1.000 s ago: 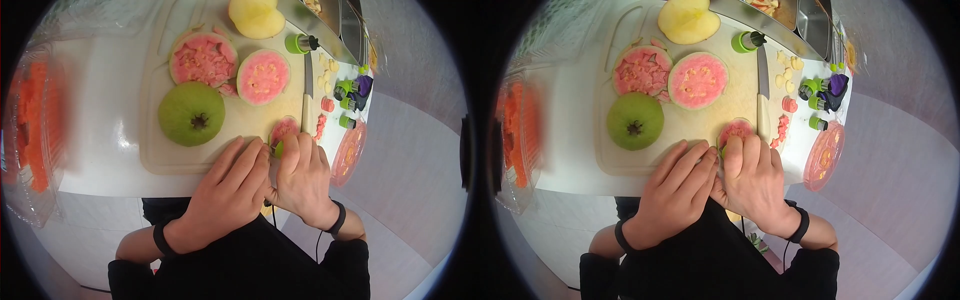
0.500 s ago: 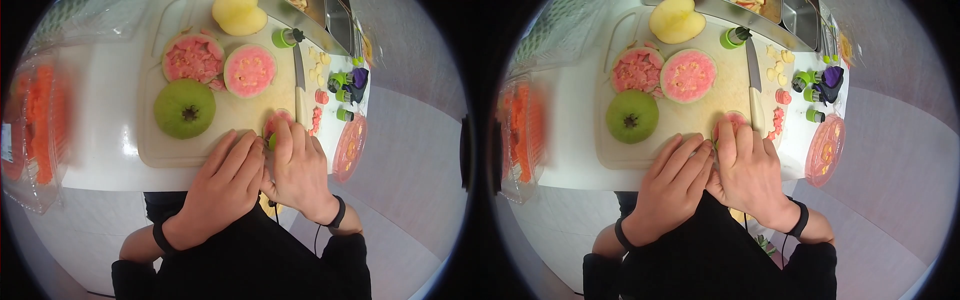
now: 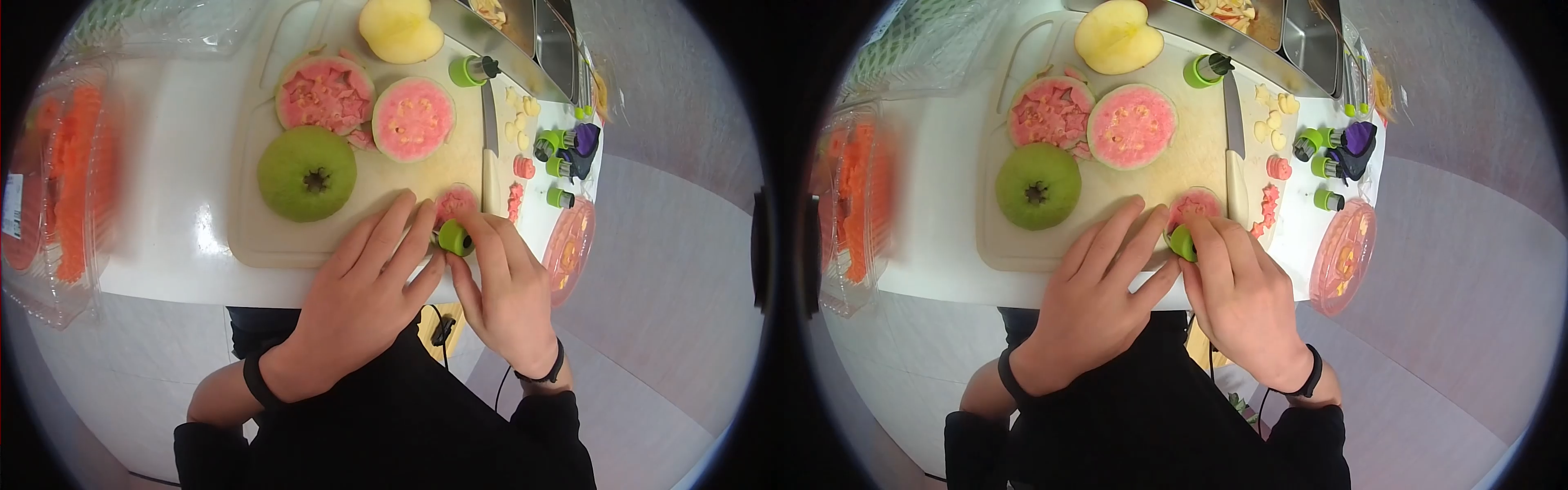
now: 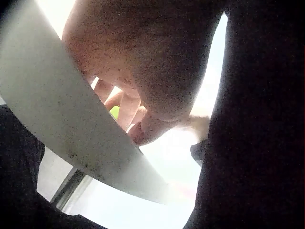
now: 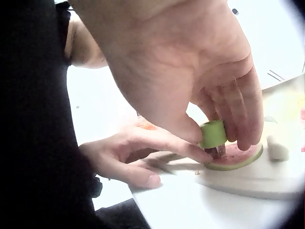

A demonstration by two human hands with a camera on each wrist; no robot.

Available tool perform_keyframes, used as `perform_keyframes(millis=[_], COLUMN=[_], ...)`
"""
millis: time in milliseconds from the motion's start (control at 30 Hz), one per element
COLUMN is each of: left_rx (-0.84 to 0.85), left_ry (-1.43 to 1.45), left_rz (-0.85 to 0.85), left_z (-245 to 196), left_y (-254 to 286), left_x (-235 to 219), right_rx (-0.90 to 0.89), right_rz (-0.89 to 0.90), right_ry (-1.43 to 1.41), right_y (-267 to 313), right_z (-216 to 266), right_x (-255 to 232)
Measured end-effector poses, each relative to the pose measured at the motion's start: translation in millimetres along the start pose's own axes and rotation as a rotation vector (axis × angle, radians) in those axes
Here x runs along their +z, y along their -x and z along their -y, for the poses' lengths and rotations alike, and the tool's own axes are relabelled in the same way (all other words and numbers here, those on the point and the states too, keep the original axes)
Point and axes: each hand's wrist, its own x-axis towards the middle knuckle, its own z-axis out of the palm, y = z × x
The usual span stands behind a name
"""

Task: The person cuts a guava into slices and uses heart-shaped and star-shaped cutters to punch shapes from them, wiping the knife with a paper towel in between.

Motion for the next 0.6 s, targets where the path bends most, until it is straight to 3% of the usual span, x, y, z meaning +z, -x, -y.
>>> perform_keyframes(millis=[400,600], left_rx=[0.031,0.021], left_ry=[-0.189,-0.151], left_rz=[0.033,0.042], left_z=[-7.0,-6.9], left_y=[-1.6,-1.5], left_x=[2.1,2.1], right_rx=[0.025,0.101], right_rz=[-0.018,-0.051], right_ry=[-0.031,-0.074], right_y=[4.2,10.5], right_z=[1.4,-6.2], right_x=[-5.1,-13.9])
